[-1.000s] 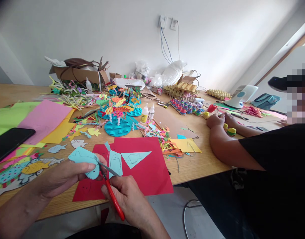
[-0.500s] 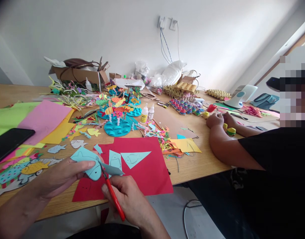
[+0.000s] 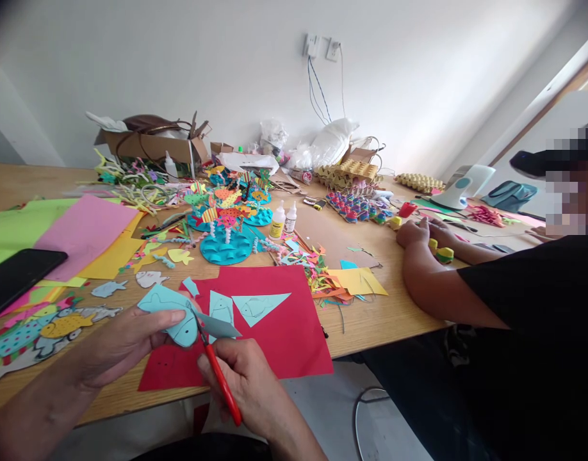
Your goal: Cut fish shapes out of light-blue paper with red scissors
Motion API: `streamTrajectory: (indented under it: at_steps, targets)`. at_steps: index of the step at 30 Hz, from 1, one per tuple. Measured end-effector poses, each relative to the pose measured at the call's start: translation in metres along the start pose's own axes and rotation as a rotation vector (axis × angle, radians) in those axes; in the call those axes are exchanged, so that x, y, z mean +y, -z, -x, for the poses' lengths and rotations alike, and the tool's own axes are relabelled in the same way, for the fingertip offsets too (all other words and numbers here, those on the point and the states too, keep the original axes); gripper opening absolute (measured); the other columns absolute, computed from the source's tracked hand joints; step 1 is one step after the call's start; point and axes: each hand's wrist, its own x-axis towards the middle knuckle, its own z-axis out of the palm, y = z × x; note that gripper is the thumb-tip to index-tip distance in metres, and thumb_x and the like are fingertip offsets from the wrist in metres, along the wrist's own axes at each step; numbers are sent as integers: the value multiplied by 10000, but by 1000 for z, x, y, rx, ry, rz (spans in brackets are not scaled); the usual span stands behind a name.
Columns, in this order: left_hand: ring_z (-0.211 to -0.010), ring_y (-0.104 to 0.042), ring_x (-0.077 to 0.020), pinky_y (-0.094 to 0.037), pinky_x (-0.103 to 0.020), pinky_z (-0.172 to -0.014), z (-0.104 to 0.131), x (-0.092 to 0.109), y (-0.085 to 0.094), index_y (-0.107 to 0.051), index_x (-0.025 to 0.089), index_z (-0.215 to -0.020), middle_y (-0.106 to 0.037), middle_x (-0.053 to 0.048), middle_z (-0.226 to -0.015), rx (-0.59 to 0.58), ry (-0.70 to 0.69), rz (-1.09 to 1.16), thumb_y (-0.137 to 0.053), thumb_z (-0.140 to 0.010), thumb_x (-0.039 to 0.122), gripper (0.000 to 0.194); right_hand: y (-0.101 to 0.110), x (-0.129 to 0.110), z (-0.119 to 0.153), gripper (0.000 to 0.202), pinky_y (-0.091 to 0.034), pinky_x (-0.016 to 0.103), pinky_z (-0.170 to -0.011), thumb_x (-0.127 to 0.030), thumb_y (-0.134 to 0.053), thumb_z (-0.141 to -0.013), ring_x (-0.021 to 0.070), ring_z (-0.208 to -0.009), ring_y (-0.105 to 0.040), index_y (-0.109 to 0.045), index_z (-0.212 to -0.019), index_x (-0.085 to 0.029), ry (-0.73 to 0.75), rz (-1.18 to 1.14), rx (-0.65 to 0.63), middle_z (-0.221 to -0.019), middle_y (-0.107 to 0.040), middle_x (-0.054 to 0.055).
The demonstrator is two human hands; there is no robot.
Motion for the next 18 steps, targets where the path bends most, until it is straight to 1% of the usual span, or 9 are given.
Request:
streamTrajectory:
  at_steps: [3,6,9,12,15,18]
  targets:
    - [-653,-571,-144,-480,-243,-659,1,-3,-1,-682,168,-610,-687,19,-635,24,-31,-27,-688,-722,278,157,-1,0,-1,493,-229,159,-343,-526,-518,-865,50,-344,-341,-398,-534,-181,1,-17,9,-401,-398,-58]
    - [-670,-568,-152,-474,-255,-680,0,-8,-1,-672,172,-592,-674,11,-638,9,-45,-50,-662,-743,301,199,-3,3,-2,517,-249,161,-360,-582,-529,-837,51,-354,-358,-402,-542,-178,36,-50,17,-411,-415,-51]
    - [-683,-569,-159,-468,-269,-682,0,-13,-2,-682,184,-641,-676,7,-673,20,-38,-62,-644,-762,317,183,-4,9,-4,534,-261,165,-367,-652,-503,-816,55,-349,-366,-440,-592,-171,89,-109,-5,-417,-435,-49]
    - [-686,-553,-162,-454,-282,-690,0,-17,-2,-658,190,-655,-656,10,-676,22,-37,-104,-616,-786,331,196,-4,13,-6,542,-280,167,-361,-687,-508,-789,60,-336,-371,-483,-655,-162,80,-165,-30,-422,-450,-52]
    - [-678,-534,-163,-438,-292,-694,0,-19,-2,-627,190,-640,-629,13,-654,38,-37,-144,-601,-794,336,214,-4,17,-7,539,-291,164,-353,-687,-519,-783,62,-333,-382,-484,-669,-161,73,-187,-35,-430,-457,-52]
    - [-678,-527,-170,-433,-298,-671,1,-20,-5,-611,191,-638,-621,11,-656,77,-46,-147,-598,-787,339,210,-4,19,-6,510,-288,159,-352,-650,-507,-821,58,-334,-381,-469,-670,-165,104,-179,-33,-437,-450,-55]
